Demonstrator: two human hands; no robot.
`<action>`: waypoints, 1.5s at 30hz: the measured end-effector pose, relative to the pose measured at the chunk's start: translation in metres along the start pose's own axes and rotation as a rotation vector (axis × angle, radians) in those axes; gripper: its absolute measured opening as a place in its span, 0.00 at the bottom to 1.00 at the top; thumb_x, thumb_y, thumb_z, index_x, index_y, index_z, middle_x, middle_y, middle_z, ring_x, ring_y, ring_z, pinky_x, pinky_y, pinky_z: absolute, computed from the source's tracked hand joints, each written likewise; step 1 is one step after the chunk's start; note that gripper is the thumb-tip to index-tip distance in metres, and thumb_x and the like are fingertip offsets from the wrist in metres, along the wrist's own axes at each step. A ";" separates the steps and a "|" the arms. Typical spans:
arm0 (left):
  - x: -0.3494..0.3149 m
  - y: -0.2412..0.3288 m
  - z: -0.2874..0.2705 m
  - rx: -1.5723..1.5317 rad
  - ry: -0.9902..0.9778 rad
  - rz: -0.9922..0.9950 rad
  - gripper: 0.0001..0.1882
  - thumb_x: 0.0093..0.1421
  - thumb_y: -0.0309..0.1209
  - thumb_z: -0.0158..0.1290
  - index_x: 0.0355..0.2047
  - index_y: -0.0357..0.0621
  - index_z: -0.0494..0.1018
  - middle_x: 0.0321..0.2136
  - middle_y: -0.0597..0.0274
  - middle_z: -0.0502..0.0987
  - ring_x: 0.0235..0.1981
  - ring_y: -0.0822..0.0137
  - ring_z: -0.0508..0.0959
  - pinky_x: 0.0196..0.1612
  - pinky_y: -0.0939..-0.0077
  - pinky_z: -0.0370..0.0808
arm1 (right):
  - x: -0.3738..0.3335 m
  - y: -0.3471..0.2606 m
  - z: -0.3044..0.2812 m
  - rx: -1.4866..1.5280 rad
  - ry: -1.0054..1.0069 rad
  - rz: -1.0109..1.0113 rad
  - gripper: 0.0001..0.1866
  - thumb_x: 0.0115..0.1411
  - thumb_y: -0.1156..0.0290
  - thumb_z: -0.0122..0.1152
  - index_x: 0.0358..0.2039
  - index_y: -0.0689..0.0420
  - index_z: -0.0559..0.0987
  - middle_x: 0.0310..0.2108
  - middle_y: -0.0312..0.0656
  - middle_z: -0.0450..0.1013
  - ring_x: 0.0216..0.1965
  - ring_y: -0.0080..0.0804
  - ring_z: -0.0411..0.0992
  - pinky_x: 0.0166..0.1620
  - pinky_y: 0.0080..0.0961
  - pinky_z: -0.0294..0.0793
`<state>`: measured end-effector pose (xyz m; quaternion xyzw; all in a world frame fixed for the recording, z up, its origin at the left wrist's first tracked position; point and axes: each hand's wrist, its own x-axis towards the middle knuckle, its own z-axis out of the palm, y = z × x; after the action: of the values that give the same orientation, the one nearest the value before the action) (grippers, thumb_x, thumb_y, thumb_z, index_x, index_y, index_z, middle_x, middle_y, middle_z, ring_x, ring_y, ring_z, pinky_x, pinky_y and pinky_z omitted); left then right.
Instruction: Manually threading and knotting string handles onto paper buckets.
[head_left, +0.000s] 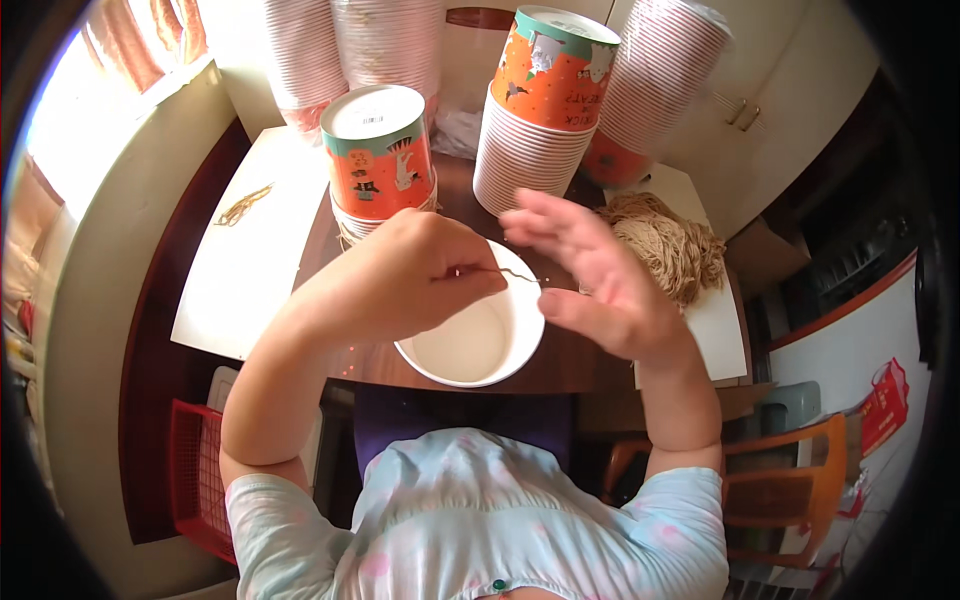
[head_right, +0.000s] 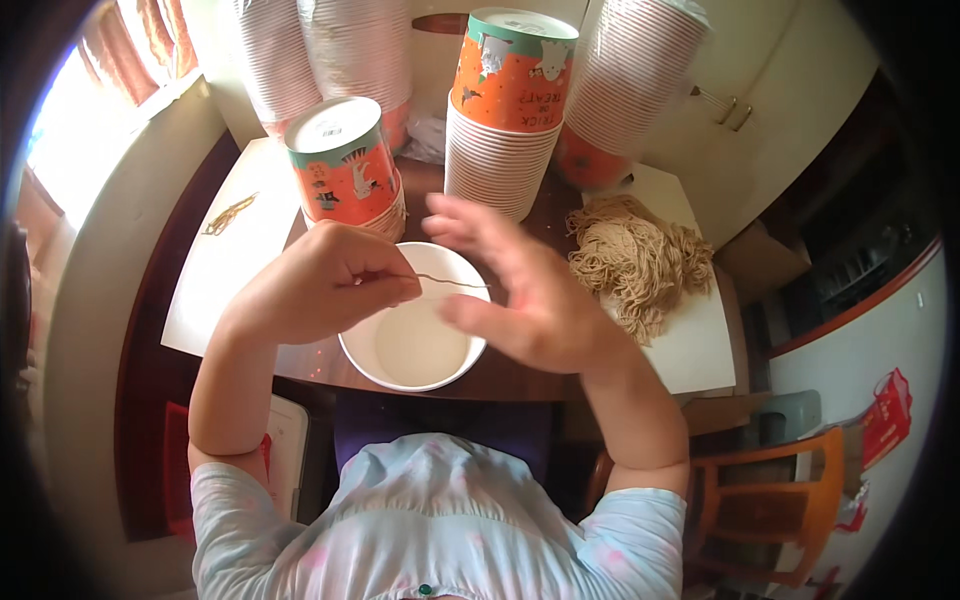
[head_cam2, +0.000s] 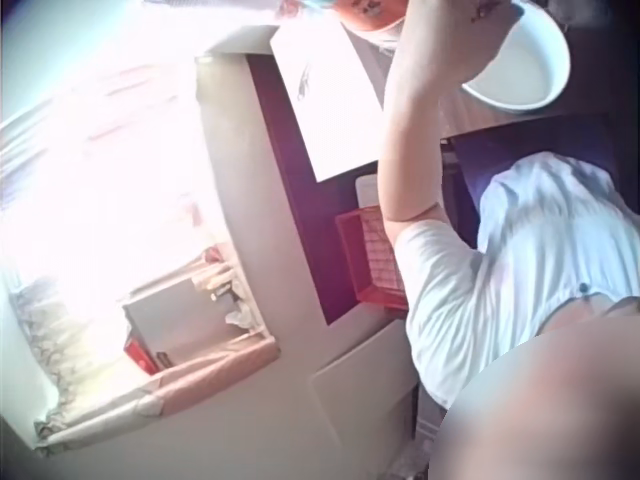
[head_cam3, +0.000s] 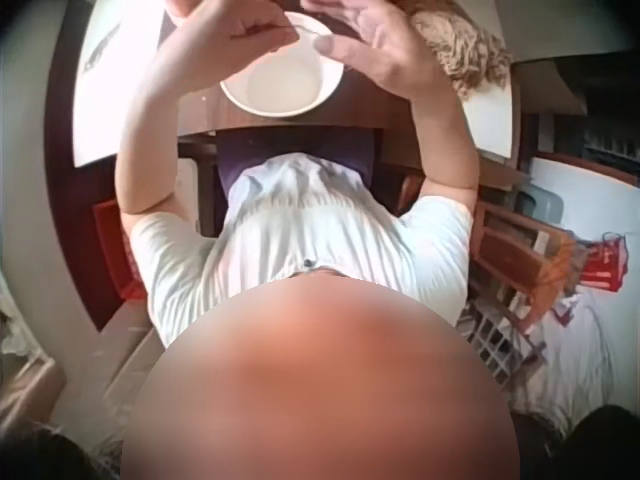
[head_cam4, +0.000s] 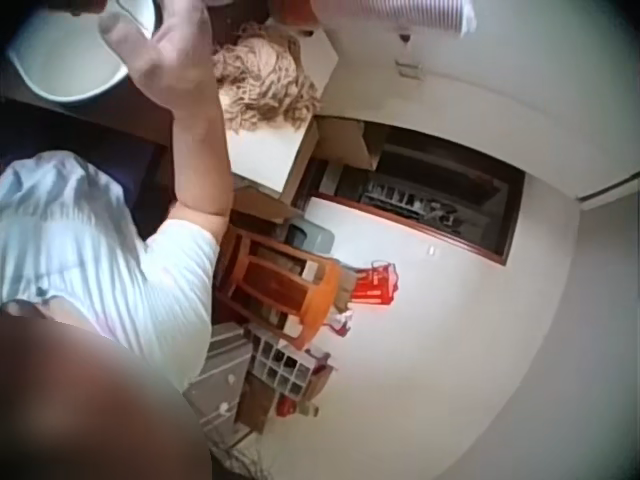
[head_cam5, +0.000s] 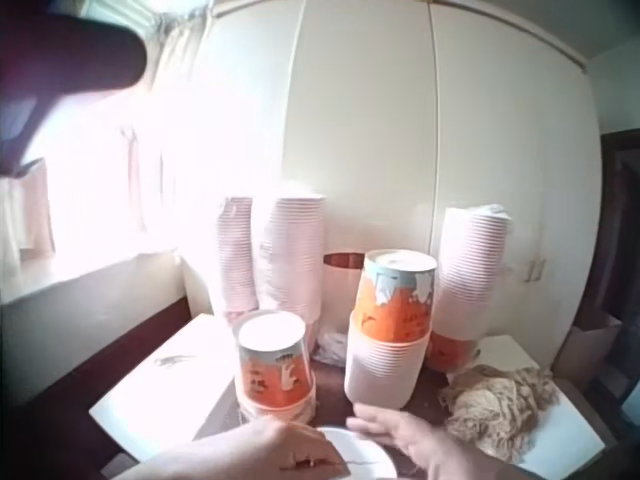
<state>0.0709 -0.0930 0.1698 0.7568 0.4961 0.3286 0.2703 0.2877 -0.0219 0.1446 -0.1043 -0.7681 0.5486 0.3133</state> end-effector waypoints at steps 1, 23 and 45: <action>0.001 0.003 0.000 0.045 -0.010 -0.004 0.05 0.53 0.24 0.56 0.29 0.35 0.77 0.21 0.59 0.76 0.21 0.71 0.74 0.28 0.75 0.71 | 0.010 0.002 0.016 0.150 -0.023 0.052 0.35 0.59 0.67 0.60 0.62 0.61 0.56 0.55 0.50 0.64 0.57 0.36 0.63 0.60 0.32 0.61; -0.053 -0.105 0.012 -0.063 0.280 -0.378 0.09 0.57 0.24 0.55 0.38 0.37 0.79 0.23 0.64 0.76 0.19 0.80 0.67 0.23 0.81 0.67 | 0.062 0.089 0.052 -0.471 -0.069 0.328 0.06 0.53 0.74 0.58 0.27 0.64 0.78 0.24 0.43 0.74 0.25 0.26 0.73 0.28 0.25 0.72; -0.046 -0.107 0.021 0.021 0.201 -0.245 0.08 0.54 0.22 0.53 0.34 0.34 0.77 0.20 0.58 0.76 0.19 0.74 0.72 0.26 0.75 0.71 | 0.069 0.099 0.069 -0.492 -0.068 0.322 0.05 0.52 0.76 0.58 0.27 0.63 0.80 0.26 0.46 0.76 0.27 0.33 0.75 0.32 0.29 0.73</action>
<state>0.0126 -0.0985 0.0676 0.6569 0.6126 0.3620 0.2494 0.1744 -0.0039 0.0664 -0.2791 -0.8616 0.3919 0.1617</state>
